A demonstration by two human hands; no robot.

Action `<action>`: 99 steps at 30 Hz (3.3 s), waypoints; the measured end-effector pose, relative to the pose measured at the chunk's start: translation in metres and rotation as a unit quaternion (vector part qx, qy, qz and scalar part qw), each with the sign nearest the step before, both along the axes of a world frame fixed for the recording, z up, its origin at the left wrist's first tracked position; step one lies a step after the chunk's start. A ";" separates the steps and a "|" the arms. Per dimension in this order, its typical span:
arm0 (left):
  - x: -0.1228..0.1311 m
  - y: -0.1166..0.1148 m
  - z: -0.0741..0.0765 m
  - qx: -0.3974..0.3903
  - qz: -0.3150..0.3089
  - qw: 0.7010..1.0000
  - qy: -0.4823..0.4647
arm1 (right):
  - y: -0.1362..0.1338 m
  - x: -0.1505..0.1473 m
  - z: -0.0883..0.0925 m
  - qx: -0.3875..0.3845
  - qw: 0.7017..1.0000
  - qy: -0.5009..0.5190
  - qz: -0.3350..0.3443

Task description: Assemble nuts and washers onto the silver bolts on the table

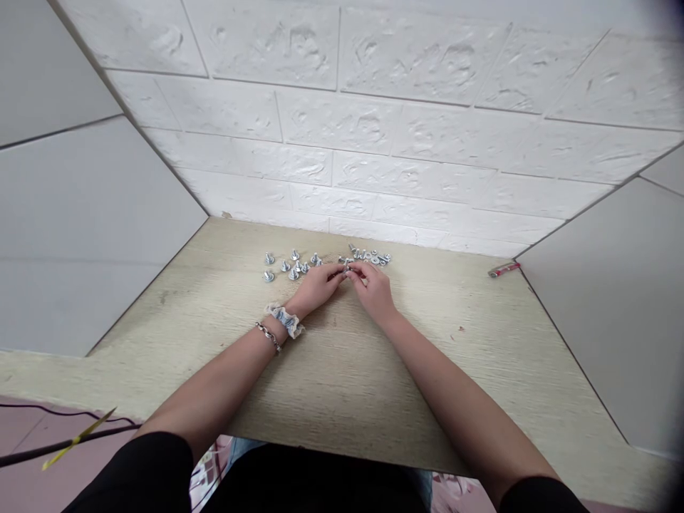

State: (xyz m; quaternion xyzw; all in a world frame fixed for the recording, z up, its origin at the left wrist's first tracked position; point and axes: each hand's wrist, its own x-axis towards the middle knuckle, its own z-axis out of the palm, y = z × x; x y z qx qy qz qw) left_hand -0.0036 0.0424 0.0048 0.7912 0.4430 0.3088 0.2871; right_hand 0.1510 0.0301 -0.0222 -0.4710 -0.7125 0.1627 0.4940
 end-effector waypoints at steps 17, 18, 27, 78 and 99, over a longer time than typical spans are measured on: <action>0.002 -0.003 0.002 -0.013 0.013 0.999 -0.026 | -0.004 -0.001 0.005 -0.103 0.989 0.110 0.010; 0.002 -0.003 0.003 -0.016 0.014 0.999 -0.026 | -0.004 -0.001 0.005 -0.105 0.987 0.121 0.010; 0.002 -0.002 0.001 -0.023 0.011 0.999 -0.024 | -0.005 -0.003 -0.001 -0.062 0.996 0.035 0.048; 0.004 -0.006 -0.002 -0.018 -0.016 1.000 -0.019 | 0.000 -0.001 0.001 -0.030 0.998 -0.007 0.050; 0.003 -0.005 0.002 -0.025 0.014 0.998 -0.058 | -0.003 -0.001 0.004 -0.001 0.999 0.045 0.013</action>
